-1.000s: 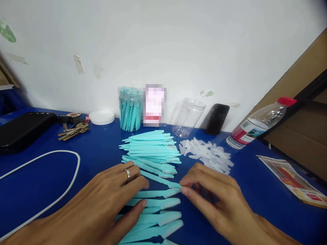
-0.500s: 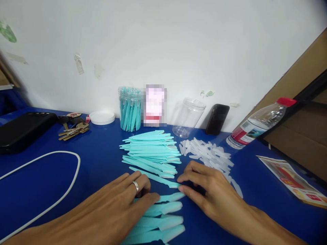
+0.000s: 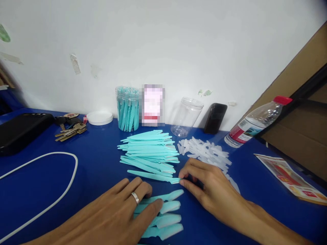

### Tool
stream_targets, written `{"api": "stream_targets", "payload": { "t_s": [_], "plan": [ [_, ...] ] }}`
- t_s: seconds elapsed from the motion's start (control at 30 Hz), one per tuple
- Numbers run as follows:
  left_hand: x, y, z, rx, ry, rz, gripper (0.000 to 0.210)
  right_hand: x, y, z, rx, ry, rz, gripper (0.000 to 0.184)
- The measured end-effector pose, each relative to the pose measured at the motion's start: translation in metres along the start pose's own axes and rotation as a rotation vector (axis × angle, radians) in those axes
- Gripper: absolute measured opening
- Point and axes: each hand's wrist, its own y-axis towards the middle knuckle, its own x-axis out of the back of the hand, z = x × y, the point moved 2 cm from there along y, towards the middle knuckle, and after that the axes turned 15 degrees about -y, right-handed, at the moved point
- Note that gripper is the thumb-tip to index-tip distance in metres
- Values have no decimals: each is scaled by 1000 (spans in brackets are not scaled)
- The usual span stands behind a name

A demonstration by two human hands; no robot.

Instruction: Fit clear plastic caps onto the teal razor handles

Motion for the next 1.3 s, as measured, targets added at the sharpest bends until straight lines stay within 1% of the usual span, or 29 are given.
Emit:
{"api": "stream_targets", "payload": {
  "t_s": [0.1, 0.23, 0.3, 0.37, 0.43, 0.57, 0.67, 0.77, 0.87, 0.97, 1.07, 1.13, 1.2, 1.23, 1.3],
  "plan": [
    [0, 5, -6, -1, 16, -13, 55, 1, 0, 0, 9, 5, -29, 15],
    [3, 6, -8, -31, 22, -46, 40, 5, -1, 1, 46, 31, -89, 16],
    [3, 8, -7, -32, 2, -103, 33, 7, -1, 1, 63, 36, -129, 15],
    [3, 10, -6, -30, -39, -166, 32, 8, -2, 1, 80, 33, -172, 14],
    [2, 13, -6, -31, -65, -202, 33, 9, -2, 1, 96, 33, -201, 14],
    [3, 14, -8, -49, 9, -216, 36, 9, -3, 3, 110, 40, -224, 13],
    [6, 12, -11, -17, 60, -186, 40, 9, -3, 4, 121, 46, -232, 13],
    [7, 9, -12, 2, 56, -149, 43, 9, -3, 4, 124, 50, -235, 15],
    [8, 9, -13, -9, 38, -153, 44, 10, -3, 4, 134, 55, -256, 15],
    [13, 14, -12, 11, 41, -229, 35, 12, -5, 6, 213, 25, -300, 15],
    [17, 18, -8, -2, 112, -301, 28, 14, -14, 14, 344, -44, -350, 16],
    [16, 16, -4, -28, 158, -272, 30, 16, -23, 23, 406, -101, -382, 20],
    [14, 11, 0, -53, 174, -227, 30, 20, -30, 31, 419, -156, -402, 26],
    [13, 7, 1, -68, 172, -220, 30, 23, -32, 33, 422, -178, -423, 27],
    [12, 1, 1, -93, 158, -243, 31, 30, -30, 31, 427, -203, -473, 23]
  ]
}}
